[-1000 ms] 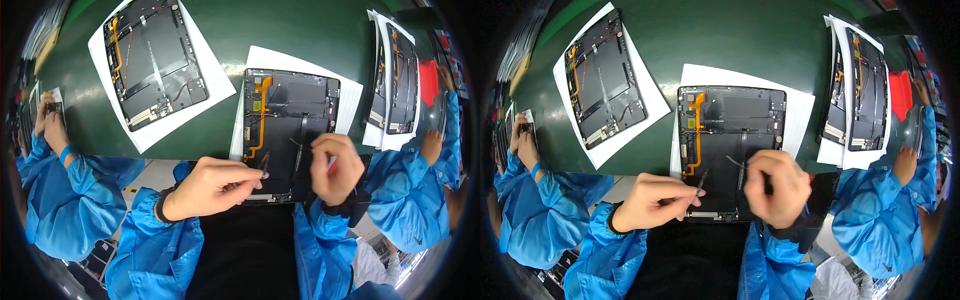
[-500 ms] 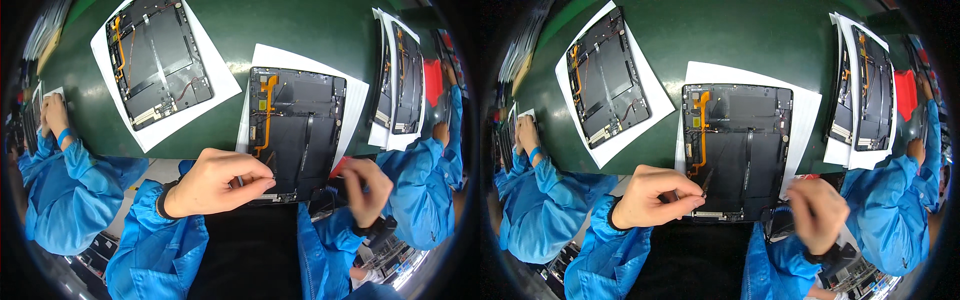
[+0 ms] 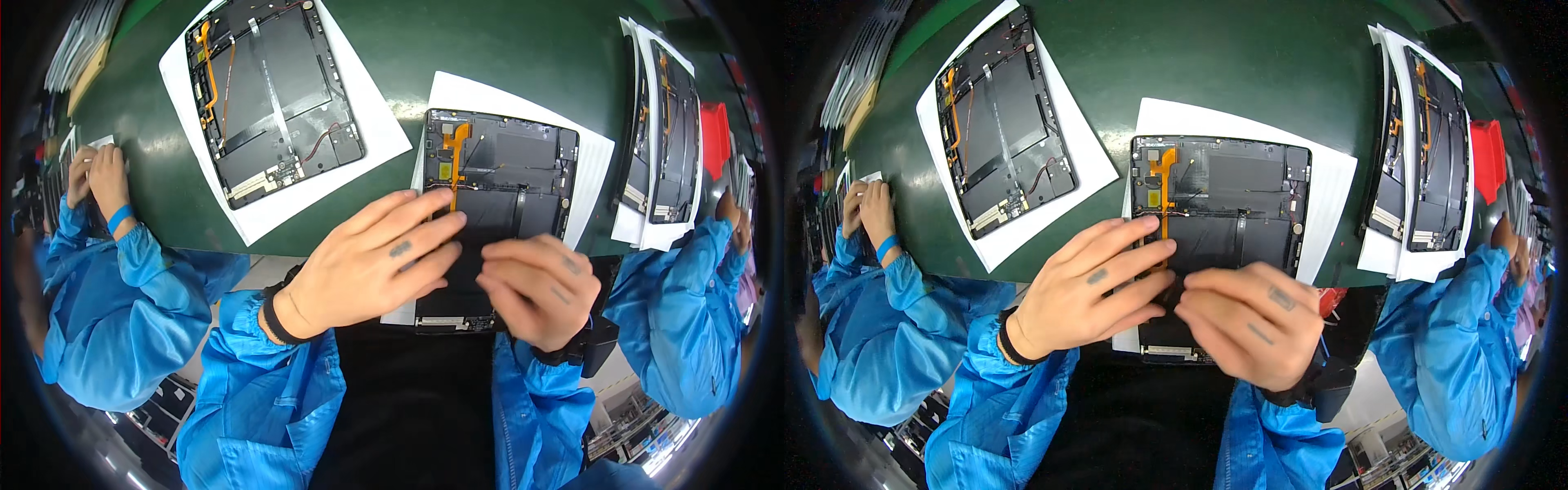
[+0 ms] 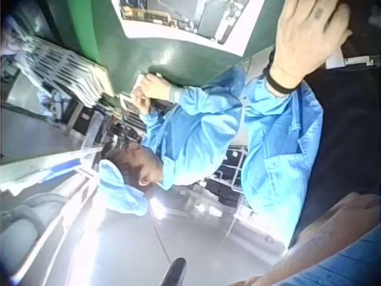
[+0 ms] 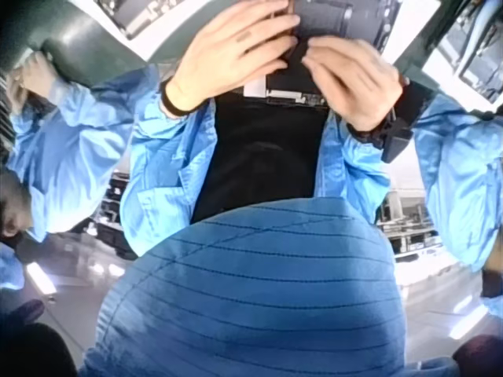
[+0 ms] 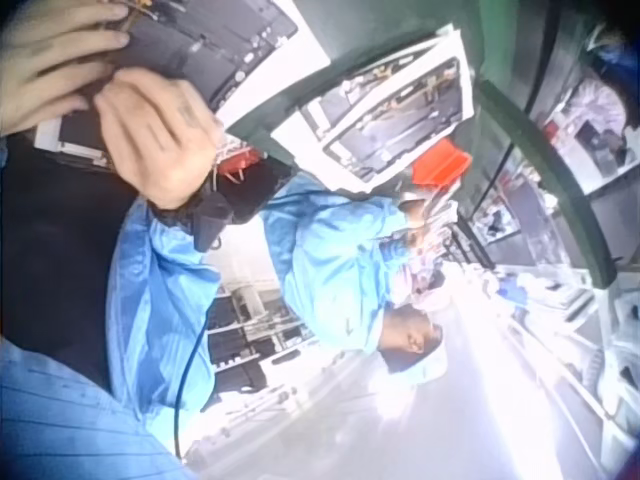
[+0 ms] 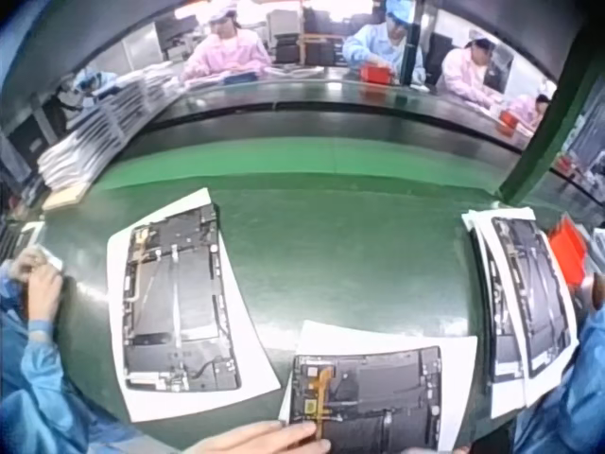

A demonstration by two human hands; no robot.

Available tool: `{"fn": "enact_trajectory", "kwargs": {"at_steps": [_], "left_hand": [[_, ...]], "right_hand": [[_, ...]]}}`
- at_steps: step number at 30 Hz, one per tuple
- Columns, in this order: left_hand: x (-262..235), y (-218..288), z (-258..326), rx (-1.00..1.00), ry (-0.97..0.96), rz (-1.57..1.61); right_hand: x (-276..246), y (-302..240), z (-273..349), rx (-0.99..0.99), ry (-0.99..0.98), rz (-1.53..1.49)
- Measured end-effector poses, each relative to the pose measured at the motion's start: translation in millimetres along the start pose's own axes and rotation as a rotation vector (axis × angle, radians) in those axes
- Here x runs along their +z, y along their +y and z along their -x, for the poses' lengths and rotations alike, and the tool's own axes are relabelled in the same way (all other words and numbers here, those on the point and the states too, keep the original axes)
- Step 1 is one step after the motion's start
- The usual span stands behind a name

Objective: Manually assemble and connect internal components of a tablet device on a factory production line.

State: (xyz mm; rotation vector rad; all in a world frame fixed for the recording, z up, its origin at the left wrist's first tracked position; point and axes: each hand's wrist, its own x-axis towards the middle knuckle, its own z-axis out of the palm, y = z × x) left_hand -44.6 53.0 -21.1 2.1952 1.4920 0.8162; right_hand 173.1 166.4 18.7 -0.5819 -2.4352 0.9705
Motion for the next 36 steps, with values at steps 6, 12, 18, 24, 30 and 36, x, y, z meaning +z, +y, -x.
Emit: {"fn": "enact_trajectory", "kwargs": {"at_steps": [6, 12, 18, 24, 30, 36], "left_hand": [[2, -2, 0, -0.039, -0.03, 0.036], [4, -7, 1, -0.019, -0.041, 0.048], [4, -9, 3, -0.013, -0.065, 0.029], [2, -9, 2, -0.015, -0.092, 0.011], [1, -9, 1, -0.029, -0.114, -0.009], [4, -7, -6, -0.044, -0.088, -0.061]], "right_hand": [[-3, 20, -16, 0.106, 0.092, 0.157], [5, 43, -23, 0.063, 0.065, 0.239], [9, 46, -24, 0.045, 0.057, 0.272], [10, 47, -25, 0.028, 0.067, 0.271], [10, 47, -25, 0.027, 0.063, 0.277], [12, 47, -25, 0.027, 0.078, 0.272]]}}
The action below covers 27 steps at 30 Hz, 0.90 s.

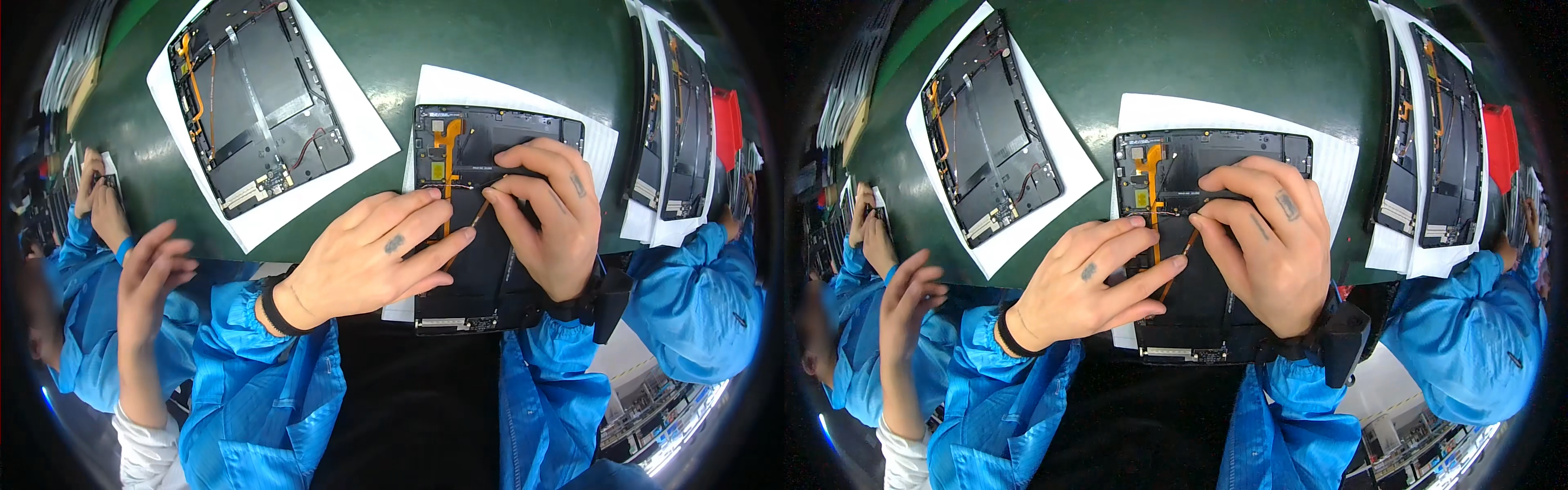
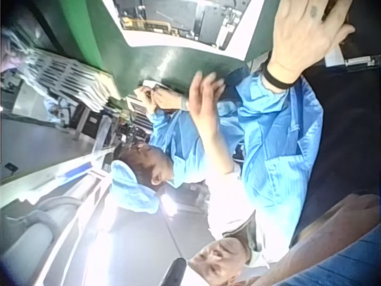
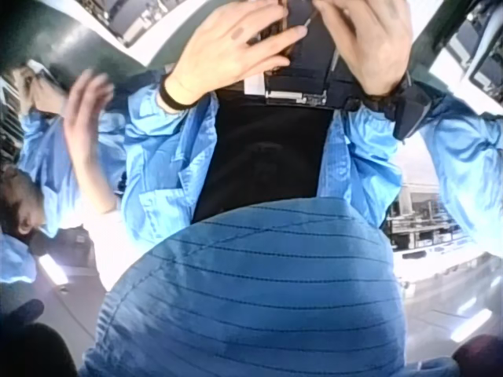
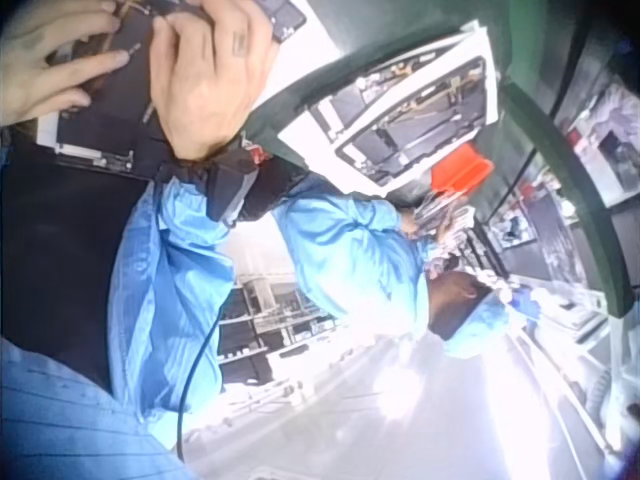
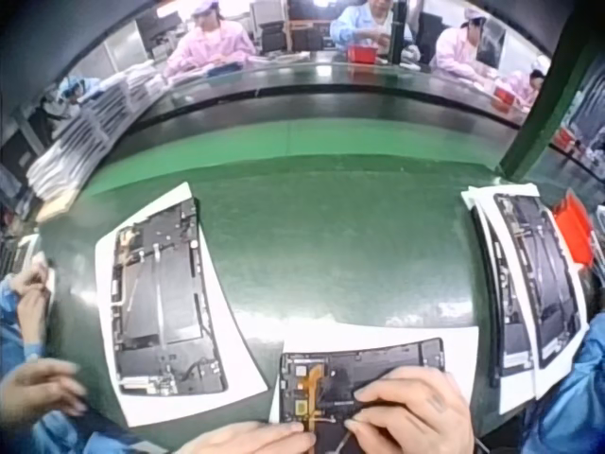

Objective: Manually assemble and connect internal components of a tablet device on a factory production line.

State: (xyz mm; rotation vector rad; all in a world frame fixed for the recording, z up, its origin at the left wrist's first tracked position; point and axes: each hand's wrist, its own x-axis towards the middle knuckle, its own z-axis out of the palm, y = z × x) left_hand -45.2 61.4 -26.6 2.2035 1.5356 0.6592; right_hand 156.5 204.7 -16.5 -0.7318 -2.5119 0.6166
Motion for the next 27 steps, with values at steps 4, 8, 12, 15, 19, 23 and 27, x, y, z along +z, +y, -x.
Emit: {"fn": "enact_trajectory", "kwargs": {"at_steps": [4, 8, 12, 15, 19, 23, 27], "left_hand": [[2, 3, -5, -0.011, 0.017, -0.033], [7, 7, -11, -0.03, 0.05, -0.08], [7, 11, -20, -0.049, 0.056, -0.1], [10, 16, -28, -0.081, 0.027, -0.111], [7, 19, -39, -0.121, -0.013, -0.109], [9, 20, -41, -0.143, -0.022, -0.143], [4, 18, -30, -0.134, -0.031, -0.125]], "right_hand": [[1, 0, 1, -0.017, 0.013, 0.005], [3, 2, 3, -0.001, 0.022, -0.01], [-3, 5, 1, 0.03, 0.024, -0.076], [-22, 6, 10, 0.175, 0.049, -0.329], [-46, 19, 36, 0.08, 0.174, -0.227], [-86, 46, 75, 0.169, 0.341, -0.006], [-117, 60, 103, 0.414, 0.375, 0.307]]}}
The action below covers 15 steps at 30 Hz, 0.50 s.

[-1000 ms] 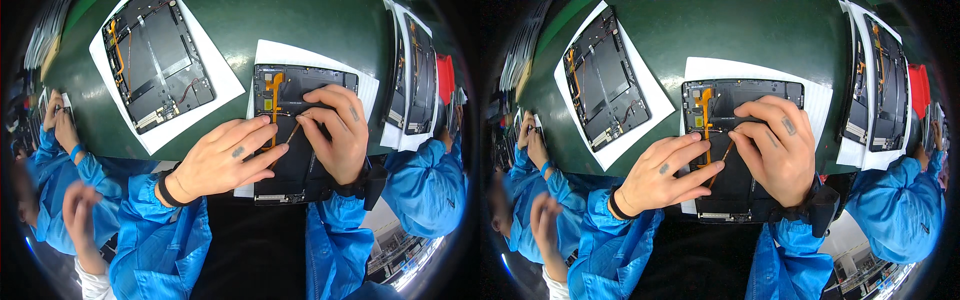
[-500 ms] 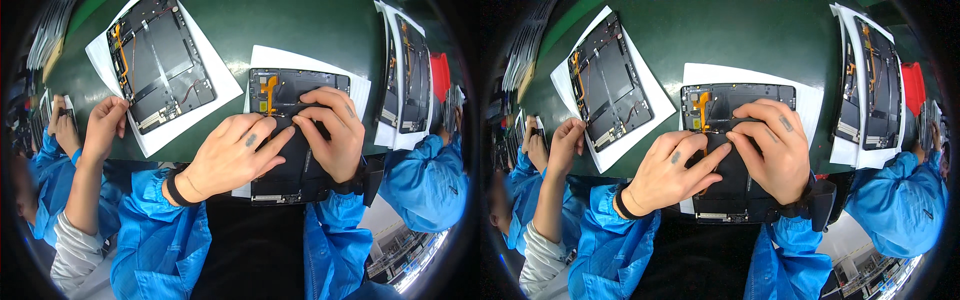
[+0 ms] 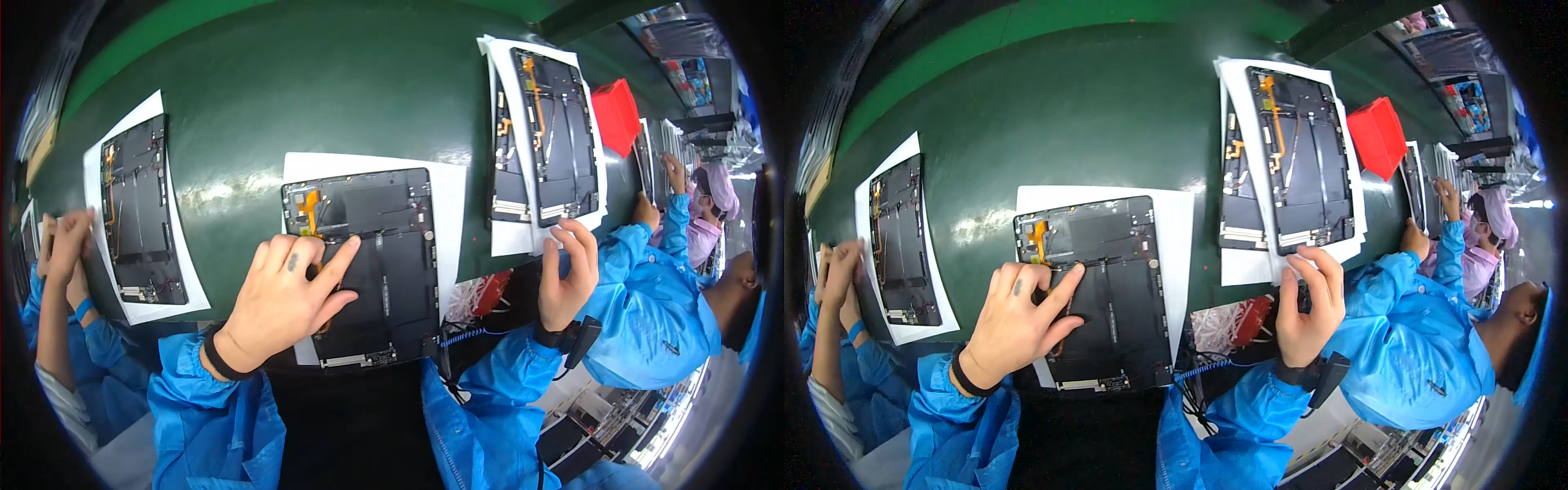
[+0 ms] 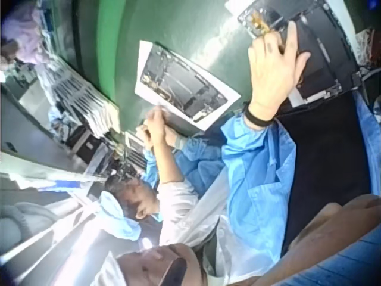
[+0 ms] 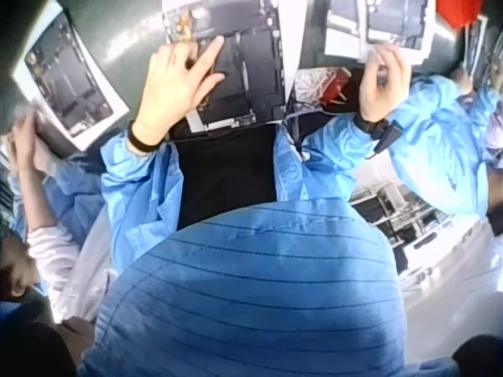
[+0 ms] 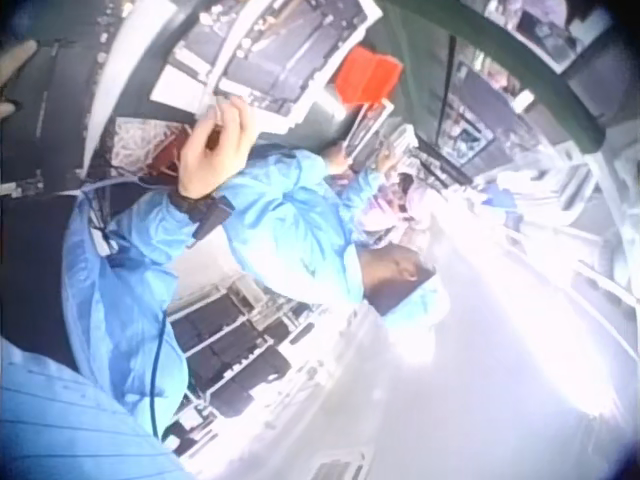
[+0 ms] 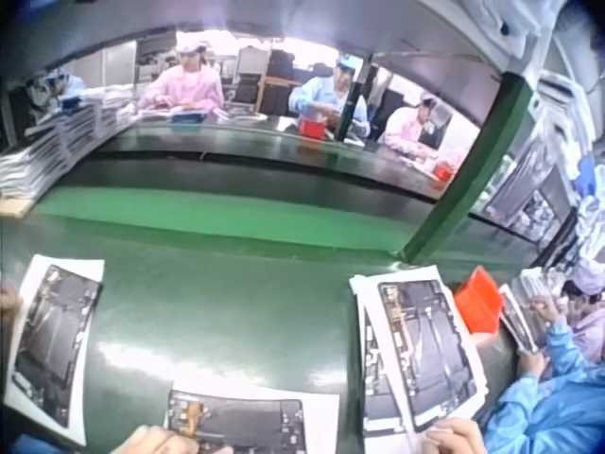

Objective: Manually assemble and connect internal components of a tablet device on a factory production line.

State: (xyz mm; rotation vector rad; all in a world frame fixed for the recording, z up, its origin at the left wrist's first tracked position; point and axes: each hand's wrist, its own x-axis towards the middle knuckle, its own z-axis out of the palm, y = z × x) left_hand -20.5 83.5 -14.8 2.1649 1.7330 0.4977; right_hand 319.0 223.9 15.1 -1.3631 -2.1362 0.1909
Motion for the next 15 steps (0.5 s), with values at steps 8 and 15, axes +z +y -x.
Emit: {"fn": "enact_trajectory", "kwargs": {"at_steps": [8, 15], "left_hand": [[-5, 6, -17, -0.06, 0.099, 0.199], [-9, 37, -7, -0.244, 0.187, 0.6]], "right_hand": [[8, -35, 3, -0.177, -0.348, -0.345], [81, -98, -13, -0.324, -0.347, -0.234]]}}
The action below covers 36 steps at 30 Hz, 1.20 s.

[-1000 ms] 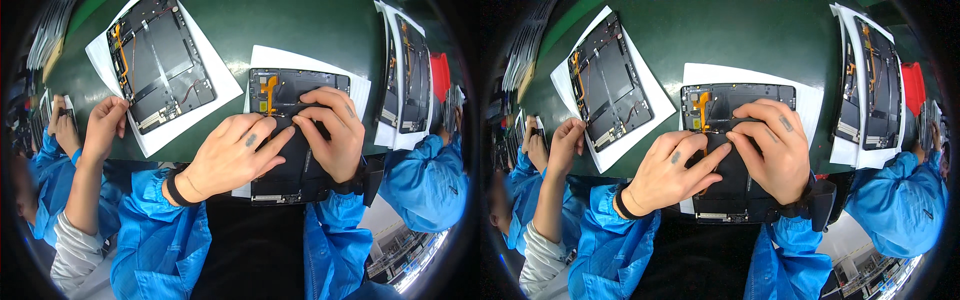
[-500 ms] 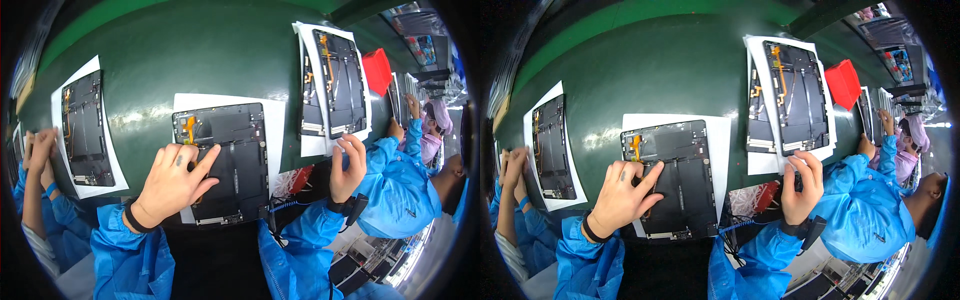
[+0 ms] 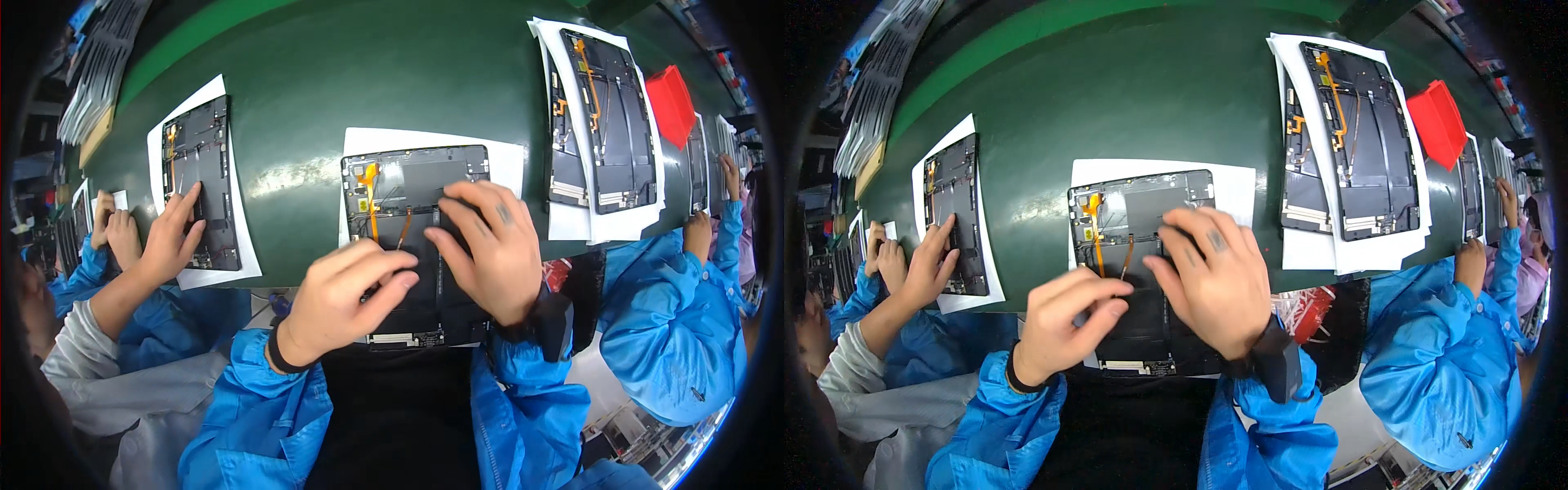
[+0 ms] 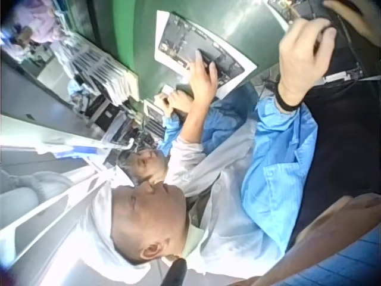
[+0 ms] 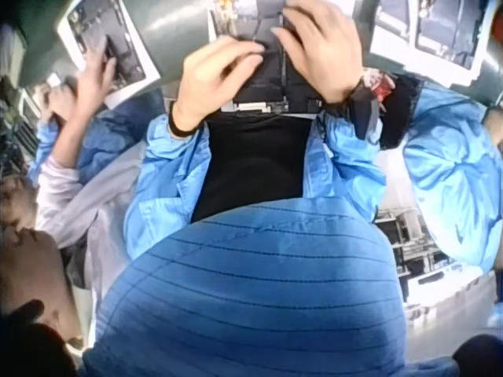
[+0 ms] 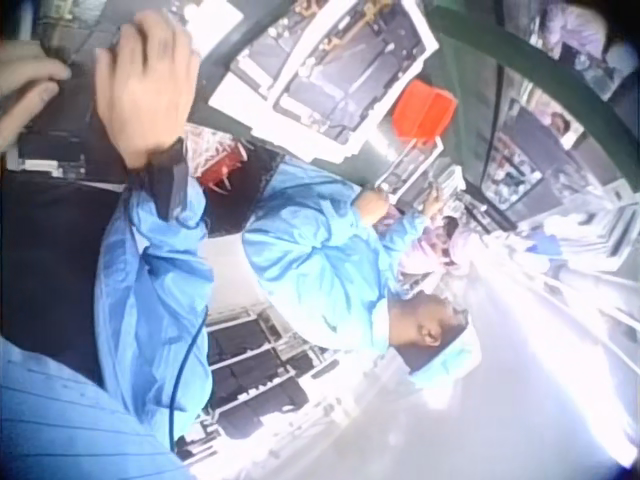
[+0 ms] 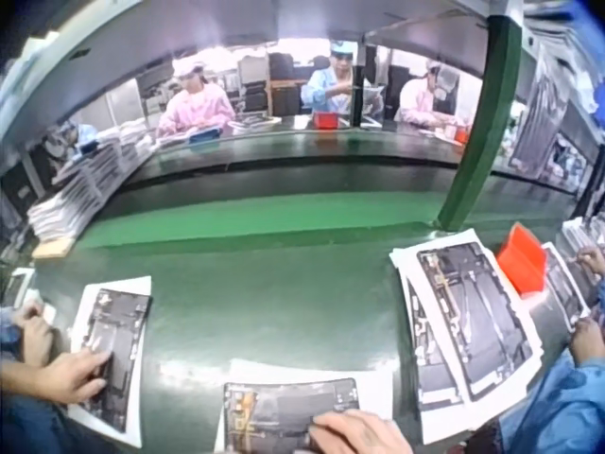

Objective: Manually assemble and connect internal components of a tablet device on a factory production line.

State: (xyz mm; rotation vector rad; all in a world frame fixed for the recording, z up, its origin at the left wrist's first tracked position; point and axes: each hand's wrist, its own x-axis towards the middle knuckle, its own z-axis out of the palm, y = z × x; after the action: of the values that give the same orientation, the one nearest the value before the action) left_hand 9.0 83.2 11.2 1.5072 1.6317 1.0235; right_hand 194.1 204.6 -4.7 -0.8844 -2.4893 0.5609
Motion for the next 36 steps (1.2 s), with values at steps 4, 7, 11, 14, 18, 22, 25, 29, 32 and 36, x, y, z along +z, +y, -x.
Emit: {"fn": "enact_trajectory", "kwargs": {"at_steps": [4, 7, 11, 14, 18, 22, 25, 29, 32, 36], "left_hand": [[1, 0, 11, -0.107, -0.078, 0.123], [-1, 0, 16, -0.262, -0.159, 0.265], [-2, 8, 15, -0.523, -0.326, 0.722], [13, 11, 18, -0.676, -0.233, 1.041], [23, 6, 29, -0.642, -0.153, 1.239], [24, 11, 29, -0.61, -0.196, 1.132], [30, 10, 32, -0.563, -0.141, 1.039], [31, 6, 34, -0.406, -0.066, 0.833], [27, 12, 32, -0.326, -0.037, 0.669], [28, 11, 28, -0.098, 0.021, 0.36]], "right_hand": [[17, 9, -4, 0.029, 0.029, -0.101], [21, 13, -3, 0.025, 0.06, -0.132], [11, 0, 1, 0.058, 0.07, -0.194], [-8, -10, 11, -0.113, 0.067, -0.222], [-29, -26, 29, -0.281, 0.031, -0.17], [-24, -24, 42, -0.236, 0.027, -0.287], [-23, -20, 44, -0.089, -0.016, -0.507], [-22, -17, 42, -0.058, -0.006, -0.496], [-22, -16, 41, -0.076, -0.015, -0.492], [-24, -17, 38, -0.073, -0.03, -0.452]]}}
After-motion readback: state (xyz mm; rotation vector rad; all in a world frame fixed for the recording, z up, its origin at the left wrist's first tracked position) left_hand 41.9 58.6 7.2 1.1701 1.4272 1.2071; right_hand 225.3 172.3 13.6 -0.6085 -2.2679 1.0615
